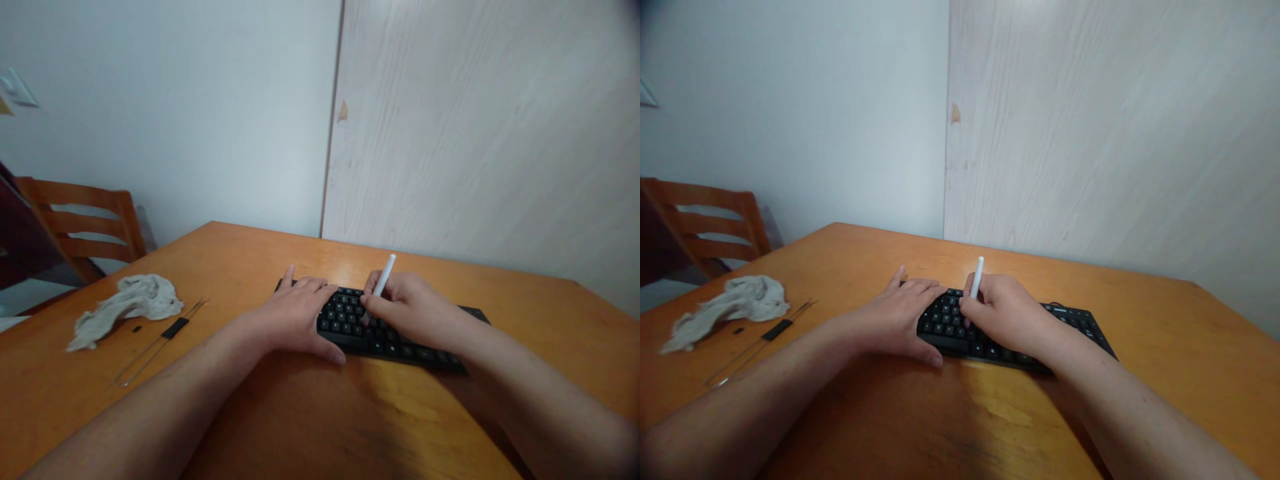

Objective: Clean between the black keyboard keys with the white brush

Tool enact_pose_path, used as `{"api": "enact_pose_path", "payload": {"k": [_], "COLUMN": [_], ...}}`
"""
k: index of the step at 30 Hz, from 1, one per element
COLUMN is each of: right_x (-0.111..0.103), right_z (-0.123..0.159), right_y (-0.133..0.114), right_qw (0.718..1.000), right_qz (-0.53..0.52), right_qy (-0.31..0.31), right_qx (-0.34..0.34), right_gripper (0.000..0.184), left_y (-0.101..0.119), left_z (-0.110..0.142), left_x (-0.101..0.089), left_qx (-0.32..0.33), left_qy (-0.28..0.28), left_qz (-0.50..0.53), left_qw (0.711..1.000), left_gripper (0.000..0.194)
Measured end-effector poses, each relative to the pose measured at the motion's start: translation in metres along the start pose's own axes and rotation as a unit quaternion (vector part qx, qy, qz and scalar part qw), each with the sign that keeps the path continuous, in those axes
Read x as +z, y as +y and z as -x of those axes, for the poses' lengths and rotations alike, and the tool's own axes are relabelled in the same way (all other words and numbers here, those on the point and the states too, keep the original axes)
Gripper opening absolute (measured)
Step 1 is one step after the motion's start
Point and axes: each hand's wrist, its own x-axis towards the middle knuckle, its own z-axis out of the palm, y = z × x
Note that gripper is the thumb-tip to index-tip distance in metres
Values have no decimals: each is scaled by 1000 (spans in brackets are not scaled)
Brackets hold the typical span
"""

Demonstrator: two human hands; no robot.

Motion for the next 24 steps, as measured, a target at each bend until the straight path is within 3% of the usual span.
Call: {"api": "enact_pose_path", "payload": {"k": [4, 10, 15, 19, 24], "right_x": [-2, -1, 2, 5, 3], "right_z": [-3, -5, -4, -3, 0], "right_y": [0, -8, -10, -10, -14], "right_qw": [995, 969, 962, 958, 952], "right_qz": [-95, -240, -266, -277, -294], "right_qy": [41, 38, 49, 62, 82], "right_qx": [10, 38, 42, 26, -19], "right_gripper": [12, 11, 18, 26, 33], "left_y": [-1, 2, 22, 40, 49], "left_z": [1, 1, -2, -3, -3], "left_x": [0, -4, -17, -25, -31], "left_qx": [-1, -7, 25, 36, 48], "left_qy": [-3, -2, 60, 105, 127], "left_qz": [-1, 6, 31, 8, -31], "left_qw": [1000, 1000, 997, 994, 990], "left_gripper": [110, 109, 81, 41, 41]}}
